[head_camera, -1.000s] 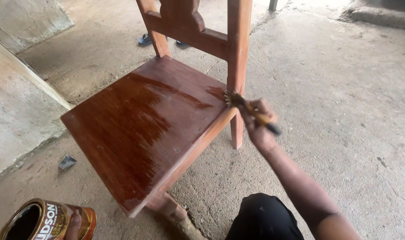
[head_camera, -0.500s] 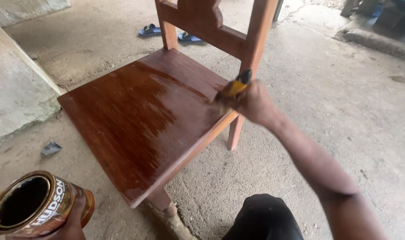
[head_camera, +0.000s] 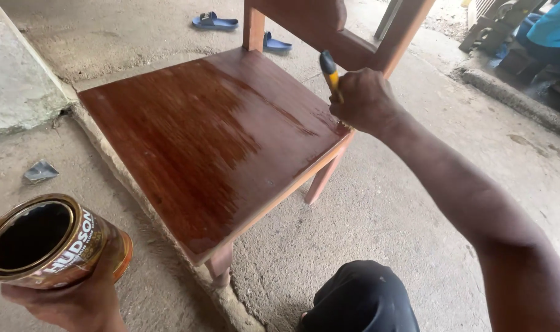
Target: The person applies a dark wood stain to a wooden chair using a paintbrush, covering the legs and seat. They also wipe the chair with a cloth to remove excess stain and smooth the surface.
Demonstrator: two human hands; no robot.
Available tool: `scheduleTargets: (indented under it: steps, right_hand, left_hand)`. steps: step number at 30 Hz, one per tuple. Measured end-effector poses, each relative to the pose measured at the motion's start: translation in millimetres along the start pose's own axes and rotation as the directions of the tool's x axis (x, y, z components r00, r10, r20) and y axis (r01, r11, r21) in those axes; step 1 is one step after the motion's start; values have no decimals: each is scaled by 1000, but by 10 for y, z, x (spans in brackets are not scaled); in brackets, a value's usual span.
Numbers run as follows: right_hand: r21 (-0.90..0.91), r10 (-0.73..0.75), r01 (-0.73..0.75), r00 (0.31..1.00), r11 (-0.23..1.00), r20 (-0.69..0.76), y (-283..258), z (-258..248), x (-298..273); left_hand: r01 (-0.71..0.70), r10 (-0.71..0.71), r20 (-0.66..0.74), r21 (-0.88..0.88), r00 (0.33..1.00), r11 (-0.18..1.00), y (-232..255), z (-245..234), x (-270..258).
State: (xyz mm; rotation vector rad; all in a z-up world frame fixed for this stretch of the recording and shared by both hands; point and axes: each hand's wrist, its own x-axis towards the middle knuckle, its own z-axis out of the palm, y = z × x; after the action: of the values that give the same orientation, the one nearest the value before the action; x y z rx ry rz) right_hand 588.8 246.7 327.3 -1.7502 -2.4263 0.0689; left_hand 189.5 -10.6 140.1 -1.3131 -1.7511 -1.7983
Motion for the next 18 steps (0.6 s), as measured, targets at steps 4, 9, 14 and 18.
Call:
scheduleTargets:
  steps: [4,9,14,18]
  right_hand:
    - [-444,-4,-60,990,894,-143,-34,418,467]
    - [-450,-142,-52,911,891,-387,128,777,988]
    - [-11,247,-258,937,966,-246,47,432,955]
    - [-404,45,-173,951,898,-307,187,696,977]
  left_hand:
    - [155,-169,-40,-232,985,960,-126,36,-40]
    - [118,-123,-99,-51,988,992,-218,-45,-62]
    - [197,-204,-83,-79,975,977,-245,-113,-27]
    - [195,-198,-40,-69,979,978,-591,-113,-182]
